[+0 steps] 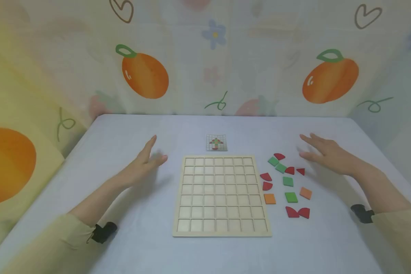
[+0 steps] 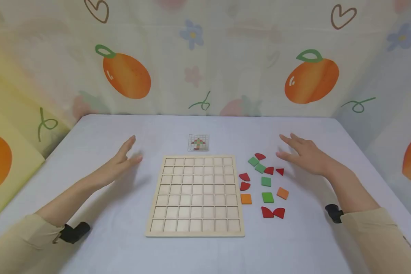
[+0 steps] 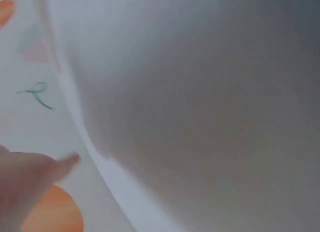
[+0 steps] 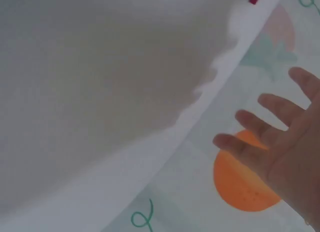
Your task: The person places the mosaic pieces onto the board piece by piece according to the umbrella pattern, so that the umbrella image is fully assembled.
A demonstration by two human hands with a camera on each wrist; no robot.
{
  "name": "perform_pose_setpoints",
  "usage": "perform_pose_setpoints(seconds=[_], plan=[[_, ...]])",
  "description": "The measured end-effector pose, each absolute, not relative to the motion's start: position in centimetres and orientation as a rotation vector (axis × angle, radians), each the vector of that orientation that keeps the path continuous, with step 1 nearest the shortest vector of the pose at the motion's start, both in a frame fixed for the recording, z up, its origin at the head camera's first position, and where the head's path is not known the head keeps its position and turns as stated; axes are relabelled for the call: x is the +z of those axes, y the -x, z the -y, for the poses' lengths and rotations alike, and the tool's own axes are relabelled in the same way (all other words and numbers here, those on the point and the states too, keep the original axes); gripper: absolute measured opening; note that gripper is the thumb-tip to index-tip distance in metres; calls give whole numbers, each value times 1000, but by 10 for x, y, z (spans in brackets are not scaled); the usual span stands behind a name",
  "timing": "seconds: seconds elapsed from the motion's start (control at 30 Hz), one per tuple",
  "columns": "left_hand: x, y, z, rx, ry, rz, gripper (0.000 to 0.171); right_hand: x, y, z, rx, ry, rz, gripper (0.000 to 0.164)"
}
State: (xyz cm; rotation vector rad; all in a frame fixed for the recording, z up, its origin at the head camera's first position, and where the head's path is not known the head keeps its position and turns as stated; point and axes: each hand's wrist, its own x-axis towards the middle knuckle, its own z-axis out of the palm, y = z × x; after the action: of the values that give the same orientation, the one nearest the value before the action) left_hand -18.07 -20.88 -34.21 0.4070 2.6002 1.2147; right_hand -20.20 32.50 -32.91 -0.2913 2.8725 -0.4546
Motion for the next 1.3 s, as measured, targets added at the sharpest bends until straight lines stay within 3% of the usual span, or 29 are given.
perform_pose_setpoints(seconds=[0.23, 0.43, 0.63, 0.93, 1.3], plan=[[-332, 187, 184, 1966, -434, -1882, 59, -325, 206, -311, -701, 226, -2798, 74], [-345, 193, 177, 1800, -472, -2015, 52, -322, 212, -301, -757, 226, -2772, 75], [-361, 192, 178, 1281, -546, -2354, 65, -322, 214, -298, -801, 218, -2749, 76], [-370, 190, 177, 1031, -739, -2491, 85, -322, 222, -290, -783, 246, -2688, 72], [-372, 189, 179, 950, -768, -2536, 97, -332, 235, -286, -719, 376, -2692, 46]])
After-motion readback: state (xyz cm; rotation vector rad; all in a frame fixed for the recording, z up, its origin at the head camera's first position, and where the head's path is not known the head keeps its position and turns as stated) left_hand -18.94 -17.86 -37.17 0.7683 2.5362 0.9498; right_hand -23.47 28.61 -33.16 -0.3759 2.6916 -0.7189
